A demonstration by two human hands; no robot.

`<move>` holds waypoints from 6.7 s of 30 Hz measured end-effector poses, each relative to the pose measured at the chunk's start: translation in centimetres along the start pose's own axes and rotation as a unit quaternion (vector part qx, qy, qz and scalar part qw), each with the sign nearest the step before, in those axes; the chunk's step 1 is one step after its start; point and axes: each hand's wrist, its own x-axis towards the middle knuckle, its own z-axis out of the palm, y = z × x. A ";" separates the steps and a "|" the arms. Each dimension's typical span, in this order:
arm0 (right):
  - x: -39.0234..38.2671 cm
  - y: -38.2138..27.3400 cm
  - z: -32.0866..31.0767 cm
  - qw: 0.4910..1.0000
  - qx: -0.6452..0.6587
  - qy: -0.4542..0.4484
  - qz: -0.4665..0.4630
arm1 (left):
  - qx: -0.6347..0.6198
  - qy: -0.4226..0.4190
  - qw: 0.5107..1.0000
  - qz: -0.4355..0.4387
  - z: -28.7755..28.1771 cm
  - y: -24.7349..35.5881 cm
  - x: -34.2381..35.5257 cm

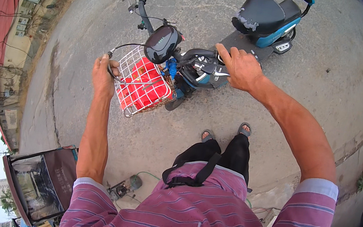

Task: The person repairs an electric scooter by adjusting the handlebar controls and cables, then works on the front wheel area. The person uses a metal rod to manipulate components near the handlebars and later kneels to adjust parts near the front tire.

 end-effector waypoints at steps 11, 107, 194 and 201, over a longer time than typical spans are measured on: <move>-0.5 -1.5 -0.2 0.998 0.028 0.041 0.035 | -0.018 -0.015 1.000 0.008 -0.4 -0.2 0.3; -6.2 -9.5 58.8 0.879 0.158 -0.442 0.085 | -0.135 -0.017 0.860 -0.491 1.1 -67.4 -14.0; 17.2 -20.3 90.6 0.721 0.662 -0.045 0.199 | 0.003 0.131 0.990 -0.052 5.6 -94.6 -4.8; 16.3 -21.3 88.0 0.688 0.697 -0.065 0.192 | -0.187 0.002 0.964 -0.187 4.1 -92.5 -4.8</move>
